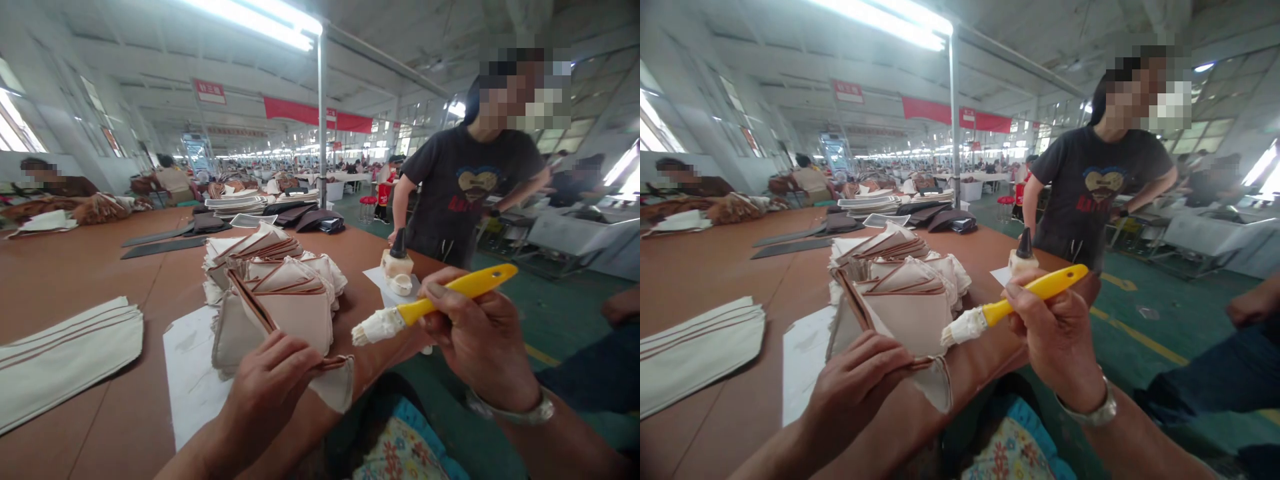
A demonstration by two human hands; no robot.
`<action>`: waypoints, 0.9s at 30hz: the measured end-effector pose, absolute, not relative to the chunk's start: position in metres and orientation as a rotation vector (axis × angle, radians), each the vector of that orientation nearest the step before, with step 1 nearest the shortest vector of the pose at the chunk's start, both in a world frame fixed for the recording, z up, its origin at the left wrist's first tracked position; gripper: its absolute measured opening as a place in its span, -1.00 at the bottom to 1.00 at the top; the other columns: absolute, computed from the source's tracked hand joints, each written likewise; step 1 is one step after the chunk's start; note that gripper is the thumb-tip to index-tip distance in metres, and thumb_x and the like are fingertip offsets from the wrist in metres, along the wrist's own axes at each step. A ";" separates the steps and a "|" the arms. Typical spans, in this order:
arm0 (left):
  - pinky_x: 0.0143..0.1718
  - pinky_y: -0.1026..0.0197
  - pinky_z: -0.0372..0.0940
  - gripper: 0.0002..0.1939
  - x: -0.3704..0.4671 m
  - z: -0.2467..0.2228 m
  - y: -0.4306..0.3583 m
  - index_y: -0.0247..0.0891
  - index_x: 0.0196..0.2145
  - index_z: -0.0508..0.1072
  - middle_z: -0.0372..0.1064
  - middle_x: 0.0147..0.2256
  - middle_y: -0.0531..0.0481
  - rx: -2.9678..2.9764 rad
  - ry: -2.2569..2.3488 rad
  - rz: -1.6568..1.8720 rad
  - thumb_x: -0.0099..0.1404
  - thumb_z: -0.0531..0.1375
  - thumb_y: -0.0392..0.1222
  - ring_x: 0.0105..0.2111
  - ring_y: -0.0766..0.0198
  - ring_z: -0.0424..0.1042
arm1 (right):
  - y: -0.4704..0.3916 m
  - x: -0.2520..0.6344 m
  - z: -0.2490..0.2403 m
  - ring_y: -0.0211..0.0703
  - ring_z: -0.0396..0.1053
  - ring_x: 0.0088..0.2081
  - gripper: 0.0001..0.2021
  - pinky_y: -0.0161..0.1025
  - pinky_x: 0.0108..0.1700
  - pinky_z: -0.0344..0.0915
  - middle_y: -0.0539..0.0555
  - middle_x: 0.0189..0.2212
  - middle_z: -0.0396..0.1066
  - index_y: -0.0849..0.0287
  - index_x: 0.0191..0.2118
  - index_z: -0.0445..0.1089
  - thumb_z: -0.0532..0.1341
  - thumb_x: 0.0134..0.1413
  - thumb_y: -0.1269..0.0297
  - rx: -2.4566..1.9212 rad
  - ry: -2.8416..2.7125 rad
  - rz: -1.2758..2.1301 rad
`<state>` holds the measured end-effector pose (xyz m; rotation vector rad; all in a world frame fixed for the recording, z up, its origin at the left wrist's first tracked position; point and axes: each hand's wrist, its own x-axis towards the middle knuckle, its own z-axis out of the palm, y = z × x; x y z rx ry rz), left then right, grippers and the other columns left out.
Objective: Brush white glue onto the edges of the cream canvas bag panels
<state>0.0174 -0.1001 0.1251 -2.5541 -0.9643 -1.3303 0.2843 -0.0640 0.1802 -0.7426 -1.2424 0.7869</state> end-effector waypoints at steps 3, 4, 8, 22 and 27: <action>-0.30 0.27 0.32 -0.89 0.017 0.131 -0.106 -0.29 -0.14 0.47 0.49 -0.31 -0.06 -2.512 -0.823 -1.272 0.40 0.22 -0.41 -0.34 0.27 0.36 | -0.073 0.278 0.186 -0.35 0.14 -0.67 -0.82 -0.50 -0.67 0.03 -0.07 -0.67 0.21 0.18 -0.33 0.42 0.35 0.15 0.19 -0.747 -1.289 0.830; -0.30 0.26 0.33 -0.88 0.017 0.133 -0.107 -0.30 -0.14 0.47 0.50 -0.31 -0.06 -2.497 -0.790 -1.264 0.39 0.22 -0.42 -0.34 0.27 0.36 | -0.076 0.276 0.186 -0.35 0.15 -0.66 -0.82 -0.49 -0.66 0.04 -0.07 -0.66 0.22 0.18 -0.33 0.41 0.34 0.17 0.19 -0.748 -1.325 0.824; -0.27 0.24 0.34 -0.86 0.017 0.137 -0.110 -0.30 -0.14 0.46 0.51 -0.29 -0.06 -2.456 -0.751 -1.213 0.39 0.20 -0.45 -0.33 0.26 0.36 | -0.085 0.278 0.188 -0.33 0.19 -0.62 -0.81 -0.45 -0.61 0.13 -0.06 -0.60 0.22 0.17 -0.32 0.42 0.28 0.27 0.18 -0.749 -1.540 0.811; -0.25 0.27 0.30 -0.92 0.015 0.159 -0.093 -0.24 -0.24 0.55 0.51 -0.32 0.02 -2.666 -0.999 -1.162 0.41 0.24 -0.30 -0.31 0.29 0.41 | -0.095 0.299 0.206 -0.33 0.16 -0.65 -0.77 -0.44 -0.66 0.08 -0.03 -0.62 0.23 0.17 -0.38 0.44 0.37 0.09 0.12 -0.844 -1.421 0.898; -0.39 0.35 0.27 -0.89 0.029 0.219 -0.035 -0.29 -0.34 0.58 0.45 -0.44 0.09 -3.076 -1.350 -1.473 0.27 0.34 -0.19 -0.43 0.37 0.38 | -0.090 0.354 0.234 -0.41 -0.02 -0.70 -0.80 -0.36 -0.68 -0.10 -0.06 -0.67 0.04 0.16 -0.49 0.36 0.37 0.01 0.25 -0.743 -1.018 0.711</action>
